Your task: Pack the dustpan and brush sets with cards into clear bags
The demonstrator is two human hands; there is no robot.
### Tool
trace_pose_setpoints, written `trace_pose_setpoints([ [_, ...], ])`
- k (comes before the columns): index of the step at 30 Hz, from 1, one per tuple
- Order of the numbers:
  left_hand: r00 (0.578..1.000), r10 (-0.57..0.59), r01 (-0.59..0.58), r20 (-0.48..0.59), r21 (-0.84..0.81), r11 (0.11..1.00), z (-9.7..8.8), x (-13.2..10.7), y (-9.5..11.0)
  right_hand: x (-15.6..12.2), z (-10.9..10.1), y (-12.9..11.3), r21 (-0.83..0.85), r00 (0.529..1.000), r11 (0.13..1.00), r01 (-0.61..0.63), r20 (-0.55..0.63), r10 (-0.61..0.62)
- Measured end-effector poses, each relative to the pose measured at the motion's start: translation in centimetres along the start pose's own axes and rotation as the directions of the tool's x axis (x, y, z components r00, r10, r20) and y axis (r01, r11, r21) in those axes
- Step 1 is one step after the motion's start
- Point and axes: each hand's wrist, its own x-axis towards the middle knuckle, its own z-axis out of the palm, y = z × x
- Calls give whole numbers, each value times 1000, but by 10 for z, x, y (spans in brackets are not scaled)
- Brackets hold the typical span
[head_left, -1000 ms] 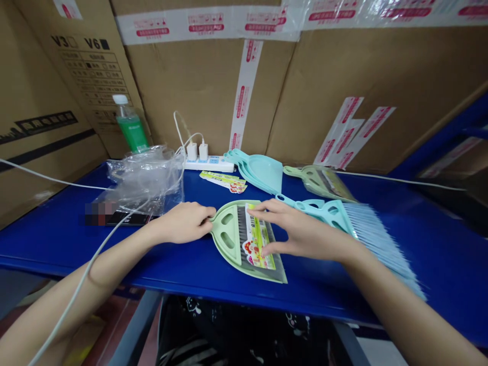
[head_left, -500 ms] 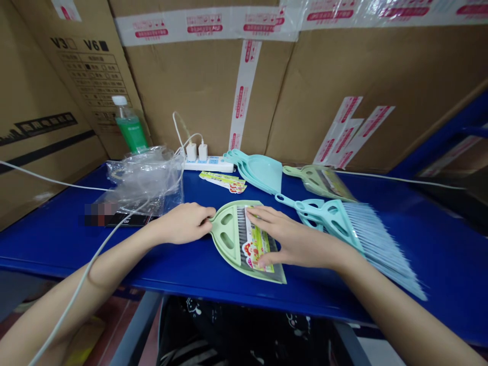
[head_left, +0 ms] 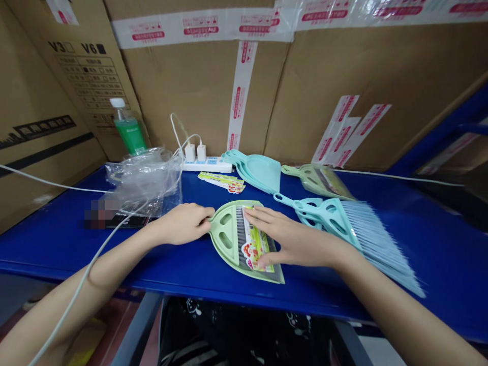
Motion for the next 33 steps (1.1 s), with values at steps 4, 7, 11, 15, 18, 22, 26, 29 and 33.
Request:
trace_pose_setpoints([
  [4,1000,-5,5,-9,7,1000,1,1,0,-1,-2,2,-19,999,1000,15,-40,-15],
  [7,1000,-9,9,-5,2,1000,1,1,0,-1,-7,5,-78,989,996,40,-136,-50],
  [11,1000,-16,16,0,-9,1000,0,1,1,1,-15,16,-254,936,967,-31,-347,-61],
  [15,1000,-16,16,7,-1,1000,0,1,1,2,-20,32,-436,903,876,-205,-430,-3],
  [18,1000,-15,15,10,3,1000,-1,1,1,4,-21,42,-506,914,824,-255,-403,36],
  [22,1000,-22,22,9,18,1000,-1,1,1,5,-21,47,-521,930,803,-287,-352,104],
  [26,999,-46,45,18,21,999,0,1,2,5,-22,46,-513,931,797,-319,-327,162],
  [29,999,-50,50,21,17,999,0,1,2,5,-23,45,-502,926,795,-339,-325,190],
  [33,998,-53,52,22,18,998,-1,0,3,5,-23,45,-488,923,802,-346,-329,198],
])
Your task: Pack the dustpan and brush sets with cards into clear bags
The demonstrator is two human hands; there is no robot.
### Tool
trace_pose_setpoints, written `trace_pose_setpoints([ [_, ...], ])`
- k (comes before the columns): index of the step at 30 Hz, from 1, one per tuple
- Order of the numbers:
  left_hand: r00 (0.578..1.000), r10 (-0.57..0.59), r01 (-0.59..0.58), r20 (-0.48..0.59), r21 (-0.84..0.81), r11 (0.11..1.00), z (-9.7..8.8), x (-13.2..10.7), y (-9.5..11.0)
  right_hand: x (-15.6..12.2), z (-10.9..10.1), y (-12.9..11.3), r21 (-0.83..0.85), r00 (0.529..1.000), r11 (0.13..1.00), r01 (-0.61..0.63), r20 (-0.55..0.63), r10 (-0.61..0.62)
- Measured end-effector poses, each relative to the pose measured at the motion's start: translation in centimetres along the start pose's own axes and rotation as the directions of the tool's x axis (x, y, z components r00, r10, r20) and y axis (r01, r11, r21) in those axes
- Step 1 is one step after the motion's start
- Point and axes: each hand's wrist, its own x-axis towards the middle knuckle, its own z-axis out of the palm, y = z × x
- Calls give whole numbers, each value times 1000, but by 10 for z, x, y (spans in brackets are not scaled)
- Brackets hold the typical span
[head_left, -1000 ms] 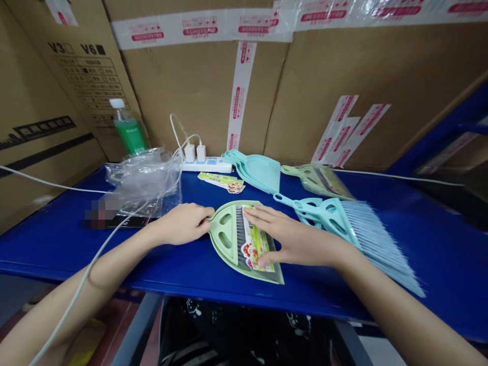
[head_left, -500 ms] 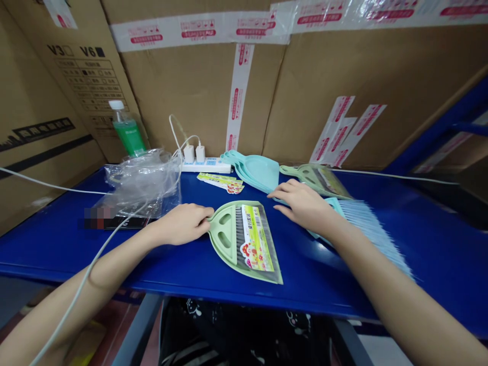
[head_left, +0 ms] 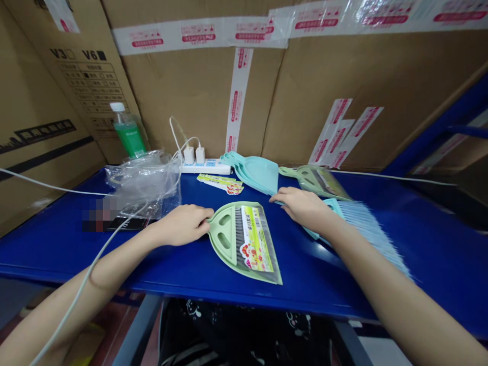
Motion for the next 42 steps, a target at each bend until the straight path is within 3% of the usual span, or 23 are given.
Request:
trace_pose_setpoints([
  [19,1000,-12,12,27,22,1000,2,1,-2,-1,0,9,-5,999,999,-38,27,38],
  [29,999,-6,4,34,49,999,0,0,0,-3,1,0,-44,988,996,78,-134,-84],
  [34,999,-13,11,38,58,998,0,0,1,-4,-2,-12,47,972,991,123,-205,-111],
  [42,1000,4,-5,30,46,999,1,1,0,-1,3,-24,272,982,949,158,-146,-121],
])
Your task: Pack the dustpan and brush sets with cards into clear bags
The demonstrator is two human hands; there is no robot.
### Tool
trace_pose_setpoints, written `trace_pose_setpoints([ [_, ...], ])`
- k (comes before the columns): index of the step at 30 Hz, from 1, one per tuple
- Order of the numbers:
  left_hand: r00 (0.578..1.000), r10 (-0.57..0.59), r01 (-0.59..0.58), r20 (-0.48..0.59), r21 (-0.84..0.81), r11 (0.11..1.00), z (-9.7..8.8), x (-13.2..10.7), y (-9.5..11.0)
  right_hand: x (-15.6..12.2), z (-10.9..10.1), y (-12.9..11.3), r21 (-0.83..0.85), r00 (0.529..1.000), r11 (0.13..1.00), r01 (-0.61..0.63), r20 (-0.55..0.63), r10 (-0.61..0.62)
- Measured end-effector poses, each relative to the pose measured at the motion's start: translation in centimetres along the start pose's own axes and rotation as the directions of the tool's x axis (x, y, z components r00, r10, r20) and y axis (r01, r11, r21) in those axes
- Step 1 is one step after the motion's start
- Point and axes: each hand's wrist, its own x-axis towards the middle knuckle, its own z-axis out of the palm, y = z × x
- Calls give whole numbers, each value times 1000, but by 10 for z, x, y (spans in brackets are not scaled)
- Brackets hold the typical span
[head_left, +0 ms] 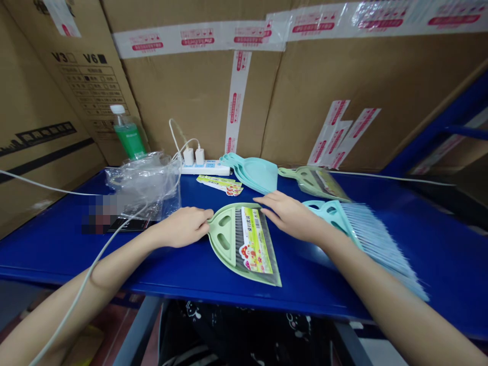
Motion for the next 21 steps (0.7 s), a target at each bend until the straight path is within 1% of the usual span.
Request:
trace_pose_setpoints([
  [5,1000,15,-15,-8,-10,1000,-1,0,1,2,6,1,91,1000,996,-17,11,16],
  [11,1000,11,-11,9,-3,1000,-2,0,2,5,13,0,142,994,985,-103,-9,105],
  [21,999,50,-50,0,-34,998,-2,0,2,6,7,-3,261,996,962,-85,-15,92],
])
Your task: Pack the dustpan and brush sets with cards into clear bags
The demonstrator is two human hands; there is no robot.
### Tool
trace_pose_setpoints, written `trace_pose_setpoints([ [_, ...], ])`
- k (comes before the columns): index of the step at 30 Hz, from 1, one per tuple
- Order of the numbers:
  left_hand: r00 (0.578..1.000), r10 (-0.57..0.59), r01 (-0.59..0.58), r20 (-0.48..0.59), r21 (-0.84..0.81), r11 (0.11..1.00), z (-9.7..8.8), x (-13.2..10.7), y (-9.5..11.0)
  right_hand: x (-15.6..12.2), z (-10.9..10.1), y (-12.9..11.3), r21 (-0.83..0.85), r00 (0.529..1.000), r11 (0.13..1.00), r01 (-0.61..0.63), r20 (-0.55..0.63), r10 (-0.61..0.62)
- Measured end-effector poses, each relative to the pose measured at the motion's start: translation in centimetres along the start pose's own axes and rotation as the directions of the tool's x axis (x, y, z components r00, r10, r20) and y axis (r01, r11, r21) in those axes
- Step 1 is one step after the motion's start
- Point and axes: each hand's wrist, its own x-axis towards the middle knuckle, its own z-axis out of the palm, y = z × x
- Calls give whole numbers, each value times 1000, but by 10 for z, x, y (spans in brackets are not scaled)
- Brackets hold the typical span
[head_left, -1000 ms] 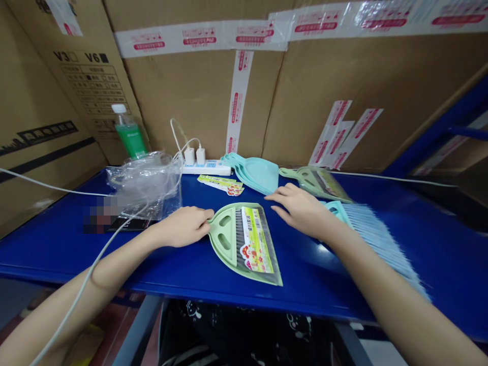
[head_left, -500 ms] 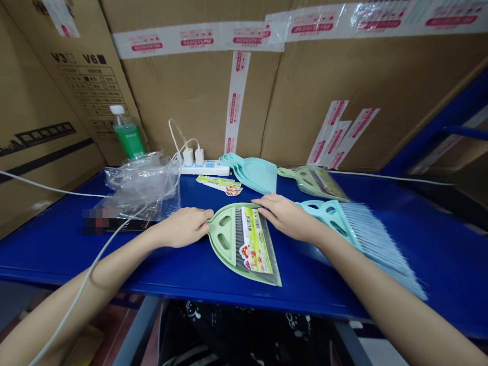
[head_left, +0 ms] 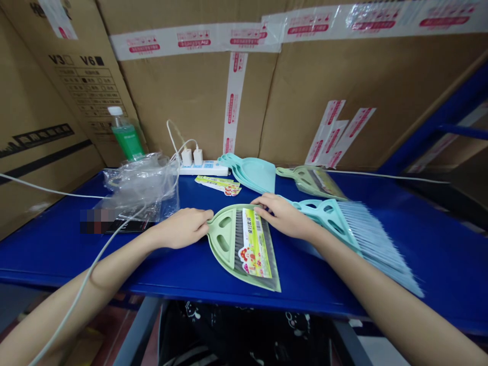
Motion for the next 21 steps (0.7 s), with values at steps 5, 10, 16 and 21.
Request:
trace_pose_setpoints([
  [5,1000,6,-6,-5,-21,1000,-2,0,-1,2,-1,0,140,995,986,-95,-2,96],
  [10,1000,-15,14,-21,-38,999,-3,0,-3,2,-1,-1,543,929,755,-369,234,285],
  [16,997,-55,52,-52,-55,997,-2,2,-6,2,-3,-4,714,887,533,-455,307,346],
  [21,995,-76,73,-57,-61,995,-1,2,-6,1,-3,-6,768,882,433,-471,395,257],
])
